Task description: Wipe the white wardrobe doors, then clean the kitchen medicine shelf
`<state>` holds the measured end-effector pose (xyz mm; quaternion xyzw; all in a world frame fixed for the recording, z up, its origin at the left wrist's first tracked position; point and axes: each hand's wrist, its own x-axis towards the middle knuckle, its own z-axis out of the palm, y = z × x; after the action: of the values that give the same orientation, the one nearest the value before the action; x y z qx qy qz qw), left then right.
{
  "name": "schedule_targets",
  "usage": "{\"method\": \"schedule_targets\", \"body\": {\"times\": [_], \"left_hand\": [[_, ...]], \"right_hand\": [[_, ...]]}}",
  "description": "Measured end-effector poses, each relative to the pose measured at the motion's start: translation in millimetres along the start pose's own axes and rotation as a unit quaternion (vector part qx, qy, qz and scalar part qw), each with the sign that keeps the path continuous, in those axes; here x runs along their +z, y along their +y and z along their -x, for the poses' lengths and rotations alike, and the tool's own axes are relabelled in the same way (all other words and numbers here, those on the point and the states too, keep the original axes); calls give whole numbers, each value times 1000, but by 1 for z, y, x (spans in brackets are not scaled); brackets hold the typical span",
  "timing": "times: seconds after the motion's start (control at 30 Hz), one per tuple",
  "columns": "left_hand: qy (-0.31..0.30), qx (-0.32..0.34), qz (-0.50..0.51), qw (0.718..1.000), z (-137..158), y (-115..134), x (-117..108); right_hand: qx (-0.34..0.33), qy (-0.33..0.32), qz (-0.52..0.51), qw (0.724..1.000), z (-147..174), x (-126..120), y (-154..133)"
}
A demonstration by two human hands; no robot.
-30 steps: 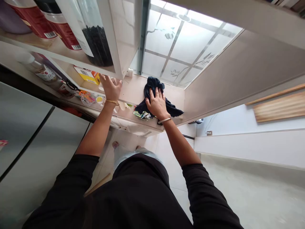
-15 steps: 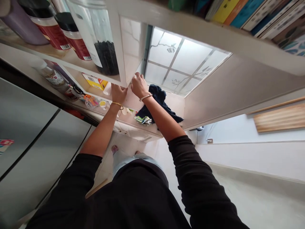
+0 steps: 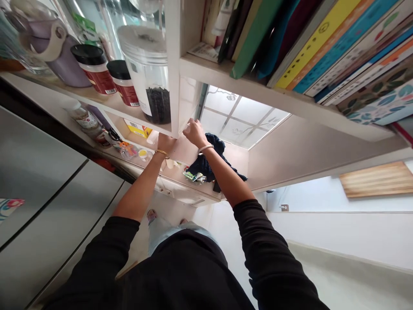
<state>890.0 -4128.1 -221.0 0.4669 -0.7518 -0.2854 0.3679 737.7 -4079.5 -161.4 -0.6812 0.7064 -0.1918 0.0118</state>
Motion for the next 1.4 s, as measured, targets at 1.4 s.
{"method": "schedule_targets", "body": {"times": [1.4], "left_hand": [[509,-612,-176,579,852,-109,-438]], "right_hand": [[-434,-483,-405,643,506,193,-632]]}}
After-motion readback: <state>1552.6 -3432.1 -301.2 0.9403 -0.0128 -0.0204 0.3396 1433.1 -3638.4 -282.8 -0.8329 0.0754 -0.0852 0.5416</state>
